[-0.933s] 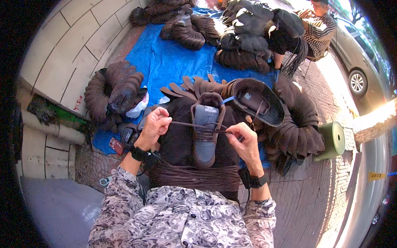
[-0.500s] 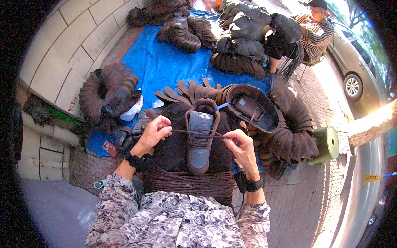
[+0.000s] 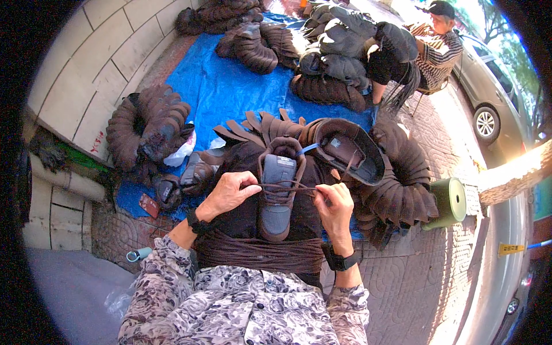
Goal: Insert laces into a shoe component as part of the manufacturing process.
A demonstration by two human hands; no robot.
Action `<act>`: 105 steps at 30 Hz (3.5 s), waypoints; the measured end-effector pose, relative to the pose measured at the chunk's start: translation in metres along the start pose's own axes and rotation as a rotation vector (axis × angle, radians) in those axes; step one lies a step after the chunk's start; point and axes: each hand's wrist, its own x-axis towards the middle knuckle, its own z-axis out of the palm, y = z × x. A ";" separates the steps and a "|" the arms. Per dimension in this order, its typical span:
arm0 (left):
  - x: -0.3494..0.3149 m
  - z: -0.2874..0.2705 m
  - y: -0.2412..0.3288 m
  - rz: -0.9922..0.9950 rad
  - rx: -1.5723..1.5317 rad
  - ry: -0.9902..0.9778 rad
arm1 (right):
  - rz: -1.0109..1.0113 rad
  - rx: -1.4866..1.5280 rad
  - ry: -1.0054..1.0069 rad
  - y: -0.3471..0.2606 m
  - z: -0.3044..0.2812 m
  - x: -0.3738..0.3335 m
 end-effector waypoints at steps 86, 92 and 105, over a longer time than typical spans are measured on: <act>-0.132 -0.178 -0.119 -0.222 0.518 0.190 | 0.178 -0.364 -0.219 0.168 -0.210 -0.014; -0.136 -0.157 -0.138 -0.161 0.995 0.369 | -0.138 -1.065 0.008 0.114 -0.186 -0.039; 0.006 -0.087 -0.106 -0.098 -0.225 0.528 | 0.314 0.154 -0.142 0.036 -0.003 -0.005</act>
